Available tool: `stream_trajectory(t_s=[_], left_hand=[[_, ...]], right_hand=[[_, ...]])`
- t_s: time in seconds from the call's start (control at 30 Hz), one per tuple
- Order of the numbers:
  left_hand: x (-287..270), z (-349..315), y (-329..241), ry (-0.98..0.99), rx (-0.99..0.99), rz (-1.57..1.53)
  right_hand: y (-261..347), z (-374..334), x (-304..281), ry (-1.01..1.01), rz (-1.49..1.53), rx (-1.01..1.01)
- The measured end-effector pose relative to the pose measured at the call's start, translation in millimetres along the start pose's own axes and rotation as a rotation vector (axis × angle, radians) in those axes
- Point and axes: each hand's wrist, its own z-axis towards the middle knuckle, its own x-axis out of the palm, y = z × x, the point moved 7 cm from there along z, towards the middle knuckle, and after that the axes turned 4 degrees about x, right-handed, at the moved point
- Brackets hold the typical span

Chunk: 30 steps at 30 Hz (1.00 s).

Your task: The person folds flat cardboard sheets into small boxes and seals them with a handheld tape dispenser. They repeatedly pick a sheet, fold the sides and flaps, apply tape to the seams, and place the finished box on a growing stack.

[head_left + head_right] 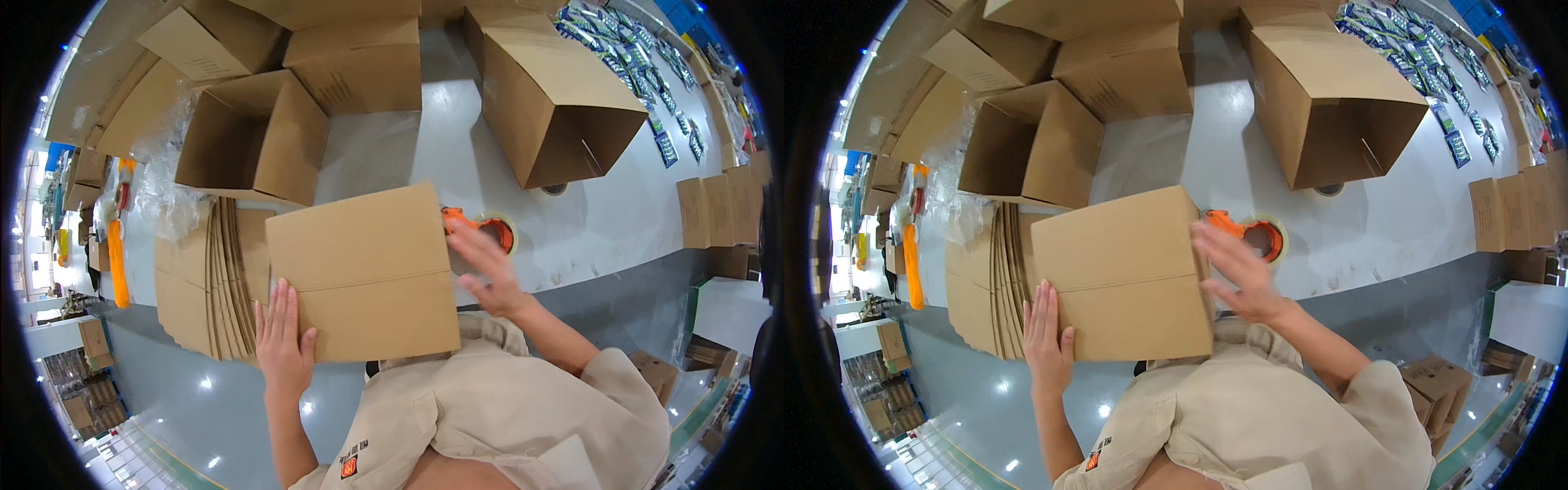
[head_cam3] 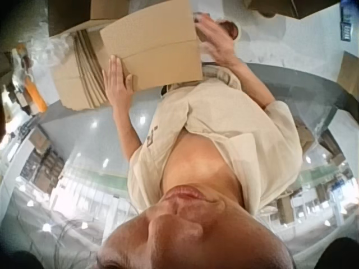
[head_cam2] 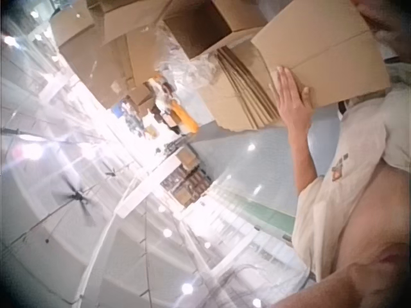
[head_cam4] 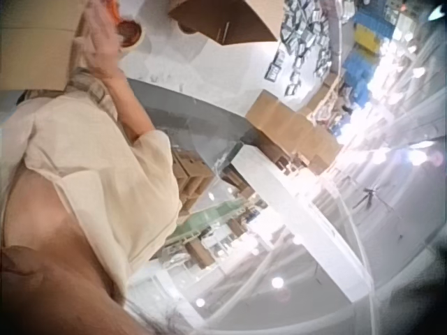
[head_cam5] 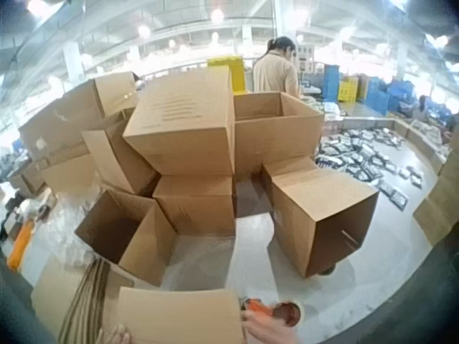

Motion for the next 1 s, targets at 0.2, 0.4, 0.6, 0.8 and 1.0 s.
stream_trajectory(t_s=[0.2, 0.4, 0.6, 0.8, 1.0], left_hand=[[-12, 3, 1, 0.016, 0.074, 0.069], [-8, 2, 15, -0.110, 0.092, -0.046], [-5, -1, 20, -0.156, 0.120, -0.126], [0, -3, 22, -0.165, 0.091, -0.142], [2, -5, 27, -0.196, 0.054, -0.272]], right_hand=[[-83, -37, 10, 0.055, -0.735, 0.190], [-133, -40, -28, 0.218, -0.380, 0.818], [56, 19, -144, -0.100, -0.039, 0.646], [157, 92, -46, 0.194, 0.264, 0.538], [151, 106, 54, 0.653, -0.189, 0.574]])
